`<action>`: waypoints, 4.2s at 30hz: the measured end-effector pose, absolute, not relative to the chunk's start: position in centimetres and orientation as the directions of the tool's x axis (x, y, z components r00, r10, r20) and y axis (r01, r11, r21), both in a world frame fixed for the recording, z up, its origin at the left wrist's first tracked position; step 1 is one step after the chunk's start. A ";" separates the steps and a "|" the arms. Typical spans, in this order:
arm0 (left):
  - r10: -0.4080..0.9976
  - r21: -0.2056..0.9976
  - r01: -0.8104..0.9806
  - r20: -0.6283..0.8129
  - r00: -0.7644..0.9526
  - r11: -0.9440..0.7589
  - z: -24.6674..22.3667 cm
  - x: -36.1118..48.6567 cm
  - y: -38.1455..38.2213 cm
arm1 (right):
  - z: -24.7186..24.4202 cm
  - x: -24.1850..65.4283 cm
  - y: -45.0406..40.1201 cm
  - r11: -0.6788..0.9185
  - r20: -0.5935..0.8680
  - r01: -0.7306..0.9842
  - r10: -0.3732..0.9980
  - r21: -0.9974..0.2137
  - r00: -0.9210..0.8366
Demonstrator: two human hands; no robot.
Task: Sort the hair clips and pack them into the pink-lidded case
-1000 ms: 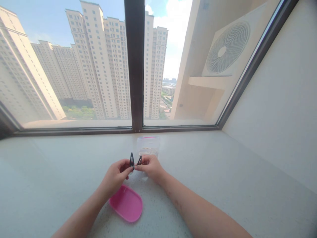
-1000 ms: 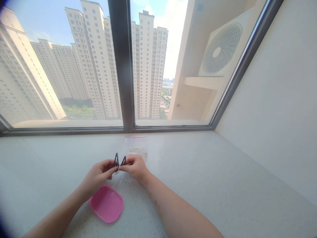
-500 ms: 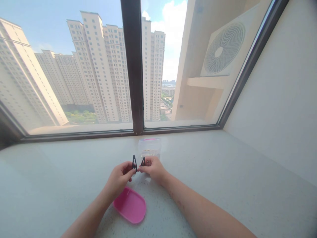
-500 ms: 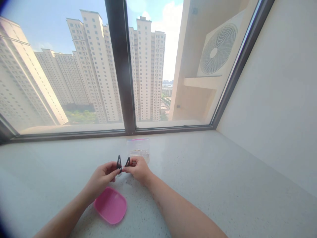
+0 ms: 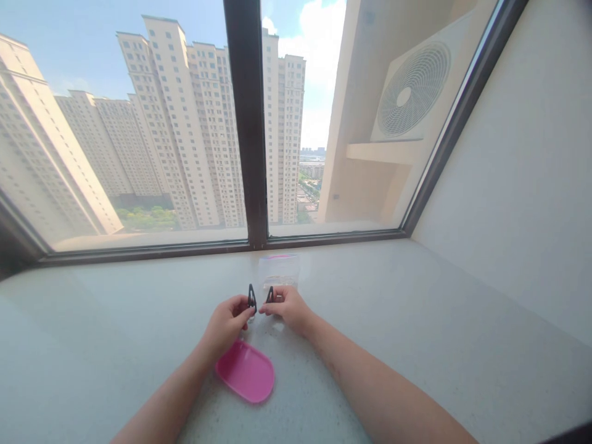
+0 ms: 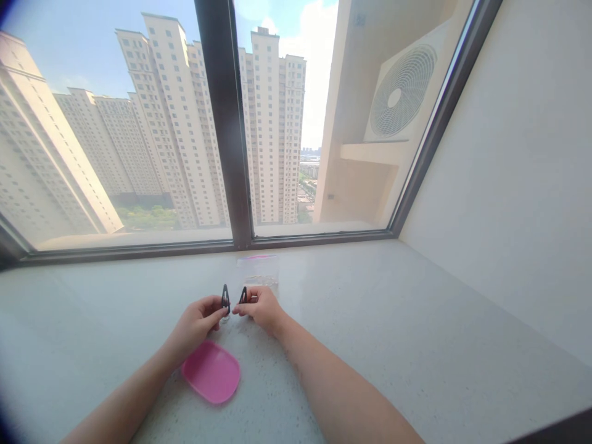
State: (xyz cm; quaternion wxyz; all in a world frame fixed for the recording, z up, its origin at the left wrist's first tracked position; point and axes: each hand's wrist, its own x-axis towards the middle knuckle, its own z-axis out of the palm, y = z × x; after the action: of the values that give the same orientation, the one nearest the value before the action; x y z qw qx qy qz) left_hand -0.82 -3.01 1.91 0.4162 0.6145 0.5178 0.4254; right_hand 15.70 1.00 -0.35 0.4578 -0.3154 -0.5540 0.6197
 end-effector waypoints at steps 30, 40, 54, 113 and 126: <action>0.984 0.948 0.275 0.130 0.118 -0.158 0.8 -0.4 -1.8 | -0.8 16.1 1.3 0.000 0.085 -0.199 0.903 -0.980 -0.420; 0.977 0.968 0.167 0.168 0.133 -0.189 0.5 -0.3 -1.9 | -1.3 16.2 1.9 -0.051 0.062 -0.224 0.880 -0.973 -0.471; 0.987 0.991 0.112 0.055 0.151 -0.072 0.3 -1.1 -1.8 | -2.1 16.1 2.4 -0.110 0.046 -0.277 0.863 -0.954 -0.504; 0.962 0.992 0.127 -0.033 0.270 -0.001 1.7 -0.9 -3.3 | -0.4 15.6 0.8 -0.004 0.063 -0.110 0.798 -0.994 -0.599; 0.971 0.988 0.152 -0.030 0.236 -0.006 2.0 -0.6 -3.7 | -0.1 15.7 0.5 0.027 0.081 -0.100 0.802 -0.995 -0.592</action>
State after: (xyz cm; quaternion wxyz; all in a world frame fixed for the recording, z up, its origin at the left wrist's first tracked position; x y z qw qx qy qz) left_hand -0.63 -3.65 2.04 0.5198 0.5897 0.4761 0.3942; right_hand 15.71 0.45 -0.15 0.3533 -0.2815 -0.6236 0.6380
